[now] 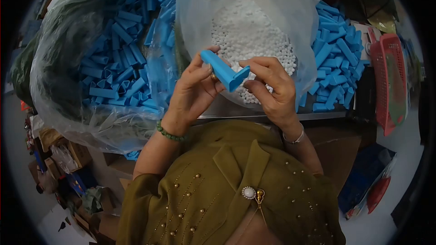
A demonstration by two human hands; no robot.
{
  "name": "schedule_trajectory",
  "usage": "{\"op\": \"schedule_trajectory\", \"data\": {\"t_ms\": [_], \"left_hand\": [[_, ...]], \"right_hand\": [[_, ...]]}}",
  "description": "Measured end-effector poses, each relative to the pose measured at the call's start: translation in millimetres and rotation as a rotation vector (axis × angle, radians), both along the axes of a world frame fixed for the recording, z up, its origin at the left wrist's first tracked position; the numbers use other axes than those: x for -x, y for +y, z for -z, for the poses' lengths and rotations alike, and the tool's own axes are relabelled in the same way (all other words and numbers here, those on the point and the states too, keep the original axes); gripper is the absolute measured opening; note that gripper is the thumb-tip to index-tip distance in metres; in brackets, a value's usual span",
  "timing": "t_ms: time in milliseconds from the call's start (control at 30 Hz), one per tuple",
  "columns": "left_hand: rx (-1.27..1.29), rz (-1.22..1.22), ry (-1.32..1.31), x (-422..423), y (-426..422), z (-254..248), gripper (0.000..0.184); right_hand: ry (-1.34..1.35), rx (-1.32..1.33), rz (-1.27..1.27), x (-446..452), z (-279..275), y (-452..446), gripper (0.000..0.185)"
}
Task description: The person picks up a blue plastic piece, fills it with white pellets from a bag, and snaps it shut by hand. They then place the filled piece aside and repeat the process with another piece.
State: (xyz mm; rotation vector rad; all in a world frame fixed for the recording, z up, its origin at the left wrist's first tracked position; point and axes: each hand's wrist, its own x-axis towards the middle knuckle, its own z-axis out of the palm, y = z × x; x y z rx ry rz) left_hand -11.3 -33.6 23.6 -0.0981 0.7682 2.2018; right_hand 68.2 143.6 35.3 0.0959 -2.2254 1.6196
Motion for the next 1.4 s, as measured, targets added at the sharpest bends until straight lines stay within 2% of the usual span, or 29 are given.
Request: {"op": "schedule_trajectory", "data": {"t_ms": [33,133,267,333,367,400,433,467,500,533,600,667,833,1000,1067,1133,1167,1200,1300,1367,1400], "left_hand": [[-0.014,0.04,-0.056,-6,9,0,0.039],[-0.075,0.186,-0.206,-12,20,21,0.034],[-0.123,0.269,-0.182,-17,31,26,0.029],[0.37,0.347,0.108,-12,36,14,0.024],[0.376,0.351,0.1,-9,35,18,0.024],[0.704,0.314,0.708,-5,34,25,0.026],[1.002,0.252,1.331,-2,32,32,0.03],[1.007,0.211,1.495,1,31,38,0.047],[1.001,0.221,1.491,-1,32,39,0.047],[1.057,0.311,1.536,-4,34,38,0.051],[1.109,0.403,1.577,-10,40,39,0.056],[1.229,0.44,1.64,-17,48,42,0.06],[1.226,0.392,1.532,-13,59,54,0.056],[1.11,0.252,1.532,0,57,69,0.041],[0.839,0.385,0.77,5,55,55,0.028],[0.765,0.372,0.726,8,54,37,0.026],[0.69,0.357,0.681,8,54,31,0.023],[0.687,0.359,0.682,9,54,30,0.023],[0.662,0.288,0.826,10,56,22,0.024],[0.71,0.187,1.192,9,60,12,0.022],[0.709,0.189,1.194,8,62,8,0.022]], "right_hand": [[-0.017,0.064,-0.013,0,2,1,0.04],[0.044,0.023,-0.107,-1,3,7,0.044],[0.083,0.048,-0.118,-5,18,12,0.04],[-0.068,0.12,0.009,-13,20,21,0.036],[-0.153,0.028,0.086,-18,20,28,0.03],[-0.16,0.033,0.089,-21,19,34,0.03],[-0.249,-0.09,0.115,-23,17,40,0.026],[-0.34,-0.213,0.141,-26,17,46,0.024],[-0.376,-0.39,0.122,-29,21,52,0.02],[-0.384,-0.389,0.126,-33,24,53,0.02],[-0.498,-0.748,0.095,-38,27,53,0.021],[-0.56,-0.798,0.075,-40,32,49,0.02],[-0.633,-0.842,0.047,-26,51,39,0.018],[-0.497,-0.569,0.09,-16,60,36,0.022],[-0.442,-0.472,0.114,-16,60,39,0.025],[-0.391,-0.375,0.142,-16,57,39,0.028],[-0.402,-0.207,0.144,-16,52,39,0.03],[-0.411,-0.041,0.146,-15,50,39,0.031],[-0.328,0.07,0.137,-15,52,39,0.029],[-0.341,0.09,0.133,-15,52,40,0.029],[-0.355,0.111,0.127,-15,52,40,0.028]]}}
